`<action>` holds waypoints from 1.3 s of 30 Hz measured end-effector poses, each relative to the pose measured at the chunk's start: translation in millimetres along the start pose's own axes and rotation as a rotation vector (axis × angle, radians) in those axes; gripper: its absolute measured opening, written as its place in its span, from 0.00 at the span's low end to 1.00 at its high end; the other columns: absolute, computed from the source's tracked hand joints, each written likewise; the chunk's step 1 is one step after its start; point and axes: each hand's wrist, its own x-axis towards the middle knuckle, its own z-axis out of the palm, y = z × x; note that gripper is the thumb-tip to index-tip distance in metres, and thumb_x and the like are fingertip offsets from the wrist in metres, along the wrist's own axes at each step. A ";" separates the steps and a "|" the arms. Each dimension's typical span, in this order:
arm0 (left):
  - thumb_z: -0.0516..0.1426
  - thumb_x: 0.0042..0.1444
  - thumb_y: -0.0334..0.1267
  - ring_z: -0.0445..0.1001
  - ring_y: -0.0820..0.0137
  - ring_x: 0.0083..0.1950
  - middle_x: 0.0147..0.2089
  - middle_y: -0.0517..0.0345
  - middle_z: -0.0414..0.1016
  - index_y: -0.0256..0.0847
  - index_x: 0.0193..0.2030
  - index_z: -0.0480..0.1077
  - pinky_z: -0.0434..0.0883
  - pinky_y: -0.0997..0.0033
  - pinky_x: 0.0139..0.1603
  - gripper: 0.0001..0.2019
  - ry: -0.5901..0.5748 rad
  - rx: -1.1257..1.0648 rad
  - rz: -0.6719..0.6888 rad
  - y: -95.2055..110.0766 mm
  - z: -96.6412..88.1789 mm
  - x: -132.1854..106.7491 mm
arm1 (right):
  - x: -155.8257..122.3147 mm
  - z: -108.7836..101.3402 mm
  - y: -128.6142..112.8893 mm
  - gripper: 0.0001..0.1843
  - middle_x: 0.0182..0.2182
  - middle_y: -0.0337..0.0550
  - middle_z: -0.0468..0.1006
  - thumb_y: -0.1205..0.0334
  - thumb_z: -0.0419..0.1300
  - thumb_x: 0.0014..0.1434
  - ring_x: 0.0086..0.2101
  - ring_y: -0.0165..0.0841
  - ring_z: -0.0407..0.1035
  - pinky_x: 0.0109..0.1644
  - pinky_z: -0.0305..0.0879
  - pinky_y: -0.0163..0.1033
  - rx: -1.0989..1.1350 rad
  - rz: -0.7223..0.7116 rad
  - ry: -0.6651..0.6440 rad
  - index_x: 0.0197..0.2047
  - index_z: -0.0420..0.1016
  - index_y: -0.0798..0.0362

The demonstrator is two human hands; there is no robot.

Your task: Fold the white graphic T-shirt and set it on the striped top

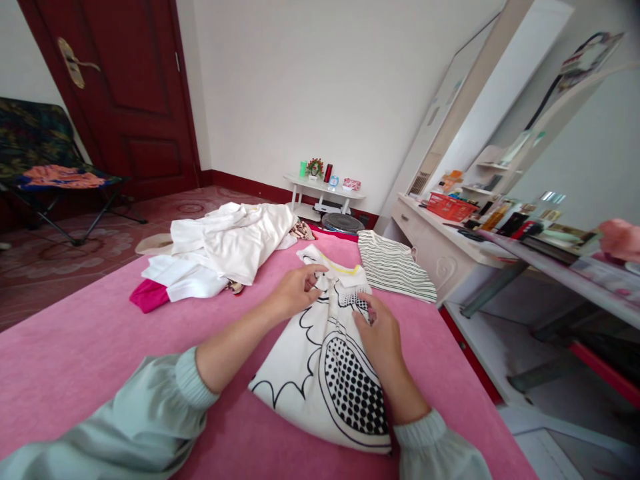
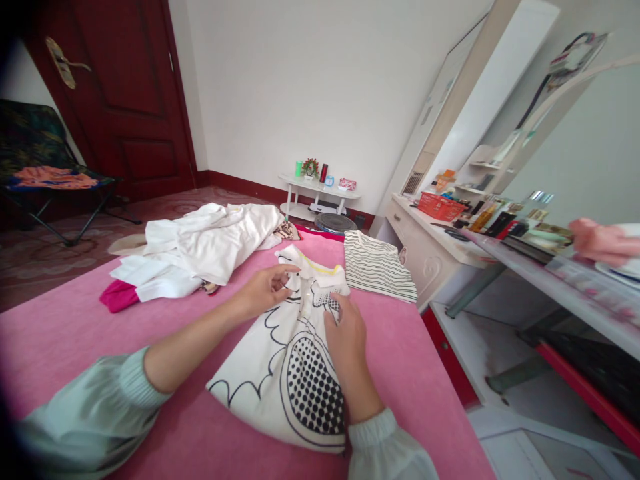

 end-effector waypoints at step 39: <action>0.52 0.56 0.32 0.66 0.64 0.51 0.47 0.51 0.71 0.41 0.48 0.73 0.65 0.66 0.54 0.15 0.137 0.660 0.045 -48.4 17.7 3.0 | 184.4 -69.3 16.9 0.18 0.38 0.44 0.78 0.69 0.54 0.47 0.41 0.36 0.71 0.52 0.64 0.41 -0.111 -0.443 0.346 0.41 0.79 0.54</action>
